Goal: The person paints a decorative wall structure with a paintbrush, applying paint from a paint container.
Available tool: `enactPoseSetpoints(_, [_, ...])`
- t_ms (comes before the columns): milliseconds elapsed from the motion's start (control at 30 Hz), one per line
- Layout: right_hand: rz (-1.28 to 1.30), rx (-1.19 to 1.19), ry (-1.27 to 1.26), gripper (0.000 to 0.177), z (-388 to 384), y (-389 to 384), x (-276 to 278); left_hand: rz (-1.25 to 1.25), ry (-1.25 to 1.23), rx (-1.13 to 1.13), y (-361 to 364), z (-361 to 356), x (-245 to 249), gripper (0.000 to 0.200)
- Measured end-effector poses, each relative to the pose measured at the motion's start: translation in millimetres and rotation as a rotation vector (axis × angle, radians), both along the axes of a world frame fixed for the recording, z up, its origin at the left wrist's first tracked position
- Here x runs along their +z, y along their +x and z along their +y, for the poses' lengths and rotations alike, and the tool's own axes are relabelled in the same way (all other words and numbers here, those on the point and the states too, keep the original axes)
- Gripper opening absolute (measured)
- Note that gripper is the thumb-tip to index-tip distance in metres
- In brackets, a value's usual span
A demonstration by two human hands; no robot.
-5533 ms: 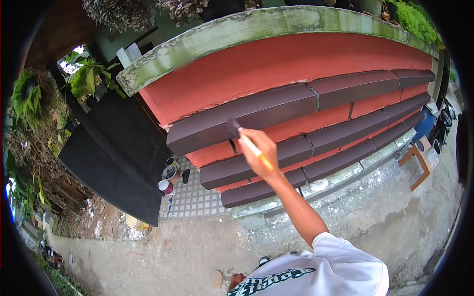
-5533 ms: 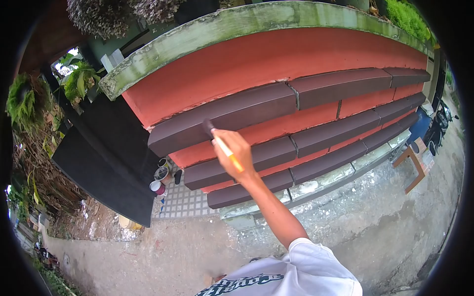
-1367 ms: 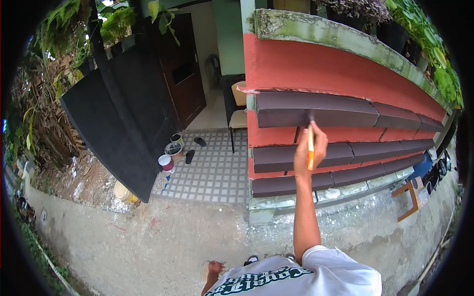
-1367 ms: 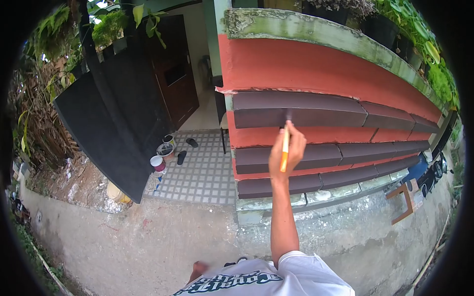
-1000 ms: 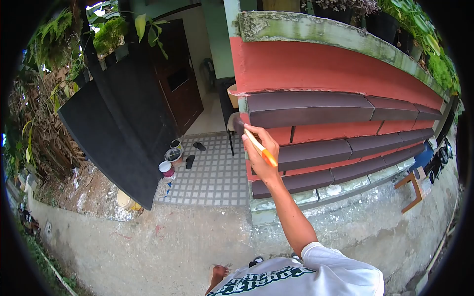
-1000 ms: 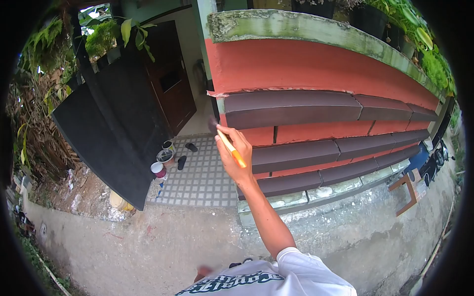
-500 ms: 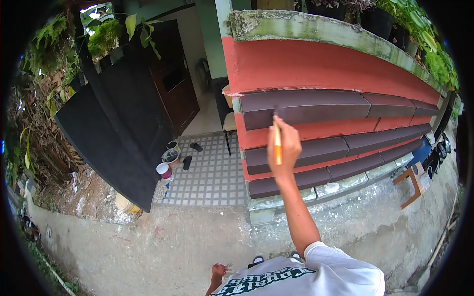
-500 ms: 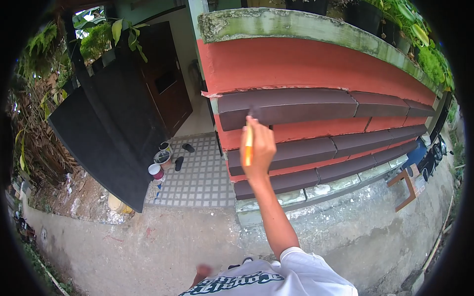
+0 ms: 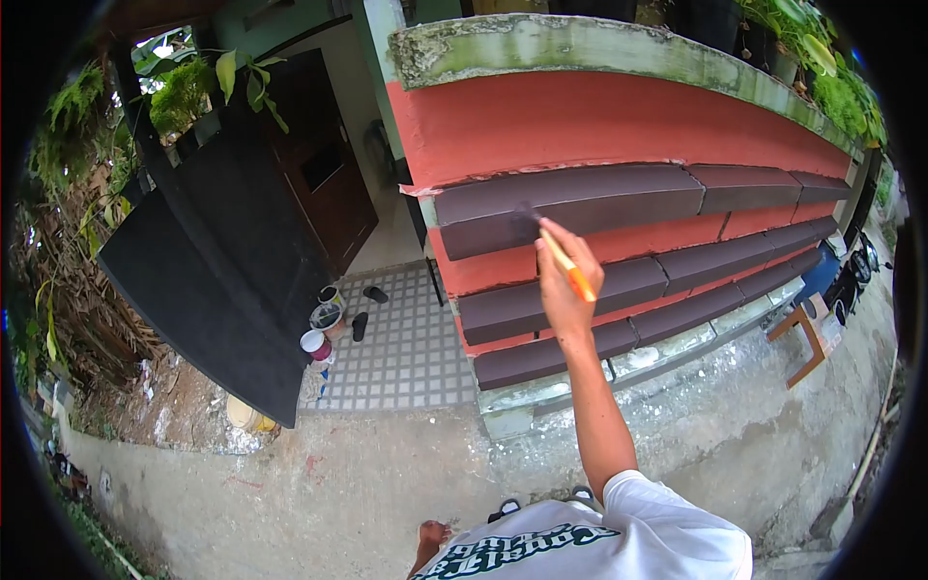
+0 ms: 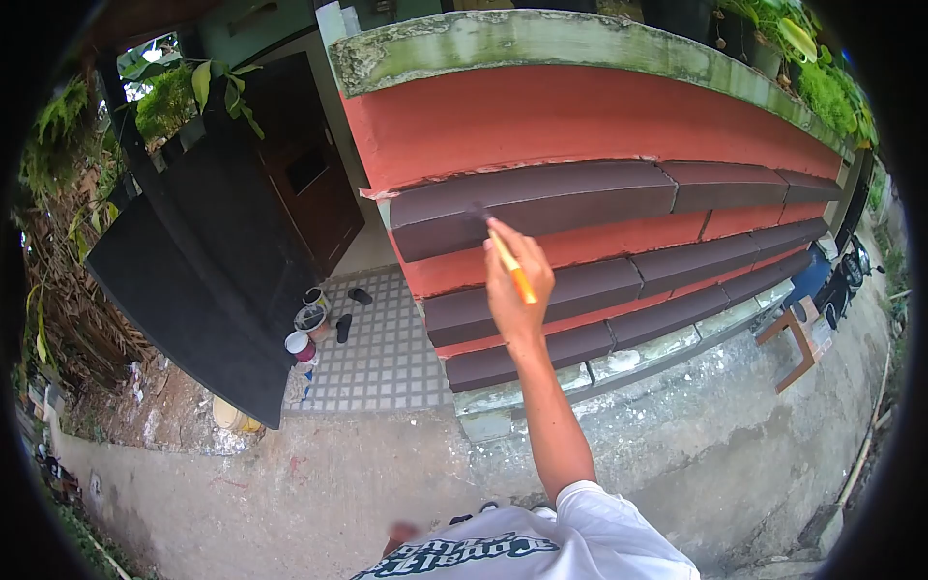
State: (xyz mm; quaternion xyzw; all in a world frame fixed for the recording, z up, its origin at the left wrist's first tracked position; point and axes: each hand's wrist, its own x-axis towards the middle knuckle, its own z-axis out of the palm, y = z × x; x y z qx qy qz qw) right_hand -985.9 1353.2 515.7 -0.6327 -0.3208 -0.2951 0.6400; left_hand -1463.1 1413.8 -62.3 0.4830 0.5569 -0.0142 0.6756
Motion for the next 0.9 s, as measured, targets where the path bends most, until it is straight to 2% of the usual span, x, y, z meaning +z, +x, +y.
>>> enactPoseSetpoints(33, [0.018,-0.076,0.005,0.024,-9.8,6.3,0.0,-0.024,-0.022,0.030,2.9,2.2,-3.1,0.017])
enactPoseSetpoints(67, [-0.035,-0.183,0.036,0.025,-16.1,16.0,-5.2,-0.165,-0.046,0.061,1.8,4.8,-4.6,0.010])
enactPoseSetpoints(167, [-0.060,-0.357,0.023,0.023,-29.3,28.5,-13.7,-0.064,-0.148,0.237,16.9,3.7,9.9,0.008])
enactPoseSetpoints(267, [-0.154,-0.293,-0.062,0.022,-7.9,21.0,-16.9,0.025,-0.012,0.213,30.9,-13.1,29.2,0.007])
enactPoseSetpoints(400, [-0.268,-0.028,-0.042,0.020,28.9,-12.1,-18.2,-0.002,-0.002,0.185,35.2,-31.4,25.6,0.010])
enactPoseSetpoints(500, [-0.148,0.392,-0.028,0.023,29.3,-28.9,-10.0,-0.014,-0.087,0.236,40.6,-46.3,20.8,0.009])
enactPoseSetpoints(600, [-0.201,0.335,0.025,0.024,19.3,-0.4,-12.8,-0.027,-0.168,0.231,47.6,-53.7,14.4,0.014])
enactPoseSetpoints(633, [-0.069,0.329,-0.005,0.023,6.0,11.8,-11.7,-0.062,-0.219,0.240,48.7,-54.8,9.2,0.015])
enactPoseSetpoints(667, [-0.063,0.286,-0.016,0.023,-7.6,27.0,-11.2,-0.095,-0.274,0.247,53.6,-57.2,9.0,0.017])
enactPoseSetpoints(767, [-0.088,0.155,0.008,0.024,-52.2,74.9,-14.7,-0.066,-0.043,0.028,67.9,-67.6,9.6,0.016])
enactPoseSetpoints(833, [-0.125,-0.024,0.000,0.024,-86.5,107.0,-16.6,-0.044,0.107,-0.116,73.3,-78.7,11.3,0.016])
enactPoseSetpoints(900, [-0.098,-0.167,0.014,0.023,-118.2,133.0,-16.0,0.018,0.124,-0.106,87.4,-90.0,11.3,0.016])
